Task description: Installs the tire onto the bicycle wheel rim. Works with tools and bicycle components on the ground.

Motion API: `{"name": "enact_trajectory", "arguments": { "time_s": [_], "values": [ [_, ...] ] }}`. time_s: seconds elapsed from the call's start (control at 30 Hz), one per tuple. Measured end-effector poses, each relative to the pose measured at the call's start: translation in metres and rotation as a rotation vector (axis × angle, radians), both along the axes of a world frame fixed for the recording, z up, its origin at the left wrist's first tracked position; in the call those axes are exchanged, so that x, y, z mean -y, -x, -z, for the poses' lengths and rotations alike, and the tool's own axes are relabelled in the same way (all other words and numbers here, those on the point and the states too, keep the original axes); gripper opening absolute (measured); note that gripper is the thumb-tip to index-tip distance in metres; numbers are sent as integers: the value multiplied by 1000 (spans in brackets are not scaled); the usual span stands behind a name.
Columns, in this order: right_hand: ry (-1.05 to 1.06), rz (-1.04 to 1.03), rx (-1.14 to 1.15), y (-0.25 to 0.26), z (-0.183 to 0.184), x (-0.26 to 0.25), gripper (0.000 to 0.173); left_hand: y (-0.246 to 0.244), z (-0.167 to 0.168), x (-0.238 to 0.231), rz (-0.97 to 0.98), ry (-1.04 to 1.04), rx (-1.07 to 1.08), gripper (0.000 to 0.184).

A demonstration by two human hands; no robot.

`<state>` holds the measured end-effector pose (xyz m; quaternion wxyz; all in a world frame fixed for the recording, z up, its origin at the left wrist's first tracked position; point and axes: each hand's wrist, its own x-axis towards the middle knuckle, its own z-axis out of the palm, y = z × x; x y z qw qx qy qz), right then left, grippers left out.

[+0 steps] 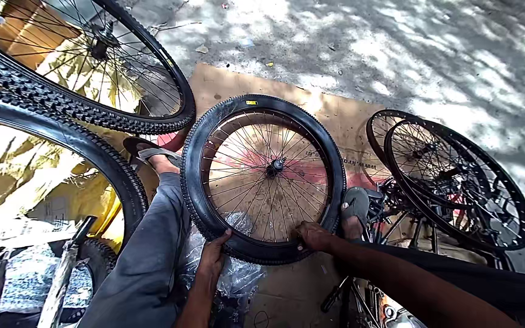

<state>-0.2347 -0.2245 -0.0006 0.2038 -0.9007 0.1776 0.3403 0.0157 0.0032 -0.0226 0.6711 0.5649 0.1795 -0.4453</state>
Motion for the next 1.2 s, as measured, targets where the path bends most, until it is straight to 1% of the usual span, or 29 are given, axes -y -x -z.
{"name": "enact_trajectory", "arguments": {
  "time_s": [0.07,0.13,0.2,0.27,0.4,0.53,0.6,0.63,0.7,0.73,0.77,0.83,0.87,0.9,0.93,0.97,1.03,1.07,1.13,1.2],
  "values": [
    [-113,-15,2,3,-9,17,35,1,-3,4,2,2,-4,37],
    [-178,-54,-22,7,-14,29,36,6,-7,4,4,0,-20,35],
    [-150,-147,-116,4,-15,41,39,14,-6,3,-8,12,-48,35],
    [-94,-227,-177,-1,-14,41,38,19,-5,3,-20,13,-59,35],
    [-38,-321,-38,10,11,35,34,19,1,1,-22,18,-63,35],
    [-43,-324,-6,13,14,35,36,22,4,1,-16,23,-48,36],
    [-67,-325,-25,12,14,38,37,28,-1,5,-61,-47,22,44],
    [-72,-326,-32,11,13,38,38,31,-9,11,-123,-119,82,50],
    [-65,-339,-26,10,12,38,37,28,-30,28,-247,-285,231,67],
    [-67,-337,-35,8,11,37,36,17,-37,36,-253,-370,315,78],
    [-72,-337,-47,6,9,35,36,2,-42,40,-193,-466,400,90],
    [-75,-348,-31,7,10,35,34,-29,-43,44,-18,-630,509,101],
    [-77,-354,-21,7,11,37,33,-41,-40,45,37,-649,516,100],
    [-80,-360,-21,6,12,39,33,-48,-35,44,58,-617,495,93],
    [-88,-363,-27,5,12,39,34,-52,-27,38,65,-528,453,83],
    [-101,-365,-31,5,13,38,35,-55,-16,29,64,-395,384,76],
    [-106,-380,-35,4,17,39,35,-60,9,14,53,-150,228,70],
    [-105,-383,-39,3,17,39,34,-63,17,9,53,-85,165,66],
    [-114,-383,-50,2,15,40,34,-67,29,6,27,-29,96,56],
    [-113,-384,-52,2,16,40,34,-68,34,5,7,-14,75,47]
  ]
}}
